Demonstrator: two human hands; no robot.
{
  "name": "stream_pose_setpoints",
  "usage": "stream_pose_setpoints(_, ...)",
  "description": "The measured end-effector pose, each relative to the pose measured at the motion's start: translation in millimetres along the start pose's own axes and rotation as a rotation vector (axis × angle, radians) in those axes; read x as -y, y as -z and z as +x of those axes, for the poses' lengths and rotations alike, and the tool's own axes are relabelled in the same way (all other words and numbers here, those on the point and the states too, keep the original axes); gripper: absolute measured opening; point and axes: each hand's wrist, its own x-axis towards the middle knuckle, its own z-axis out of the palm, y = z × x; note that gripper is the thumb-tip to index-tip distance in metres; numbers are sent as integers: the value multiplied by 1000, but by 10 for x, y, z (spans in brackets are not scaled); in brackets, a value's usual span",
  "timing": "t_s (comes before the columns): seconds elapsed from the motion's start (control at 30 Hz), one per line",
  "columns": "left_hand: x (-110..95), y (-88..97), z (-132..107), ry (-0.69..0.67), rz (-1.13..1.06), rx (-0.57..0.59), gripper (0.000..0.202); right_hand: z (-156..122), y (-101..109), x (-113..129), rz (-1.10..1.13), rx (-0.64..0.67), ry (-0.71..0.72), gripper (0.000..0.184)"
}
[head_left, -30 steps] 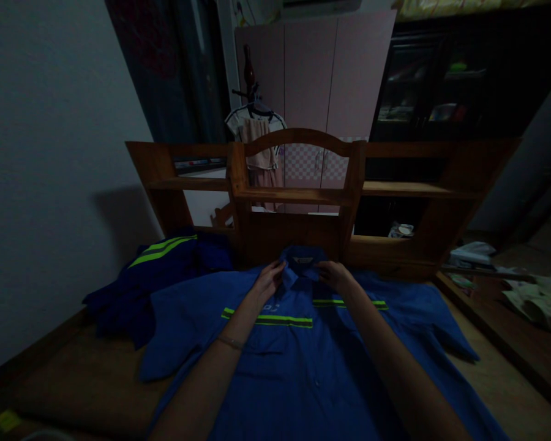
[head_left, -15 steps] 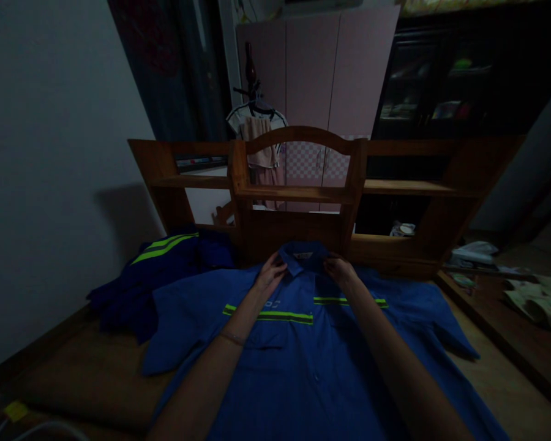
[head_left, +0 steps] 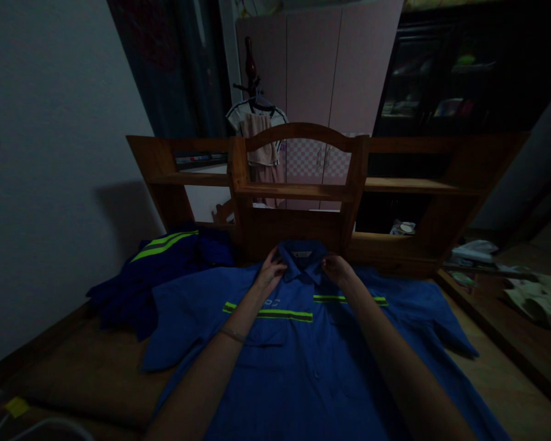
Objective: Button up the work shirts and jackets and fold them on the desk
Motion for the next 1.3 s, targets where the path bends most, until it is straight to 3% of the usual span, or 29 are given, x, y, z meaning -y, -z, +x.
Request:
stream_pose_setpoints(0.13, -20, -29, -23, -26, 7, 14, 90, -41, 8, 101, 65, 56, -82, 19)
stream_pose_setpoints(0.37, -58, -94, -51, -40, -2, 54, 84, -147, -4, 283, 133, 151, -78, 11)
stream_pose_setpoints(0.6, -107, -116, -51, 30, -98, 52, 25, -114, 0, 295, 84, 117, -143, 10)
stream_pose_setpoints(0.67, -113, -106, -46, 36, -102, 45, 17, -89, 21, 274, 67, 94, -171, 14)
stream_pose_setpoints(0.9, -111, -66, -30, 62, -120, 35, 26, -58, 41, 202, 94, 68, -194, 16)
stream_pose_setpoints(1.13, -44, 4, 43, 34, -138, -94, 17, -68, 50, 166, 139, 126, -182, 7)
stream_pose_setpoints(1.3, -21, 28, 71, 10, -111, -118, 25, -43, 120, 142, 103, 166, -172, 13)
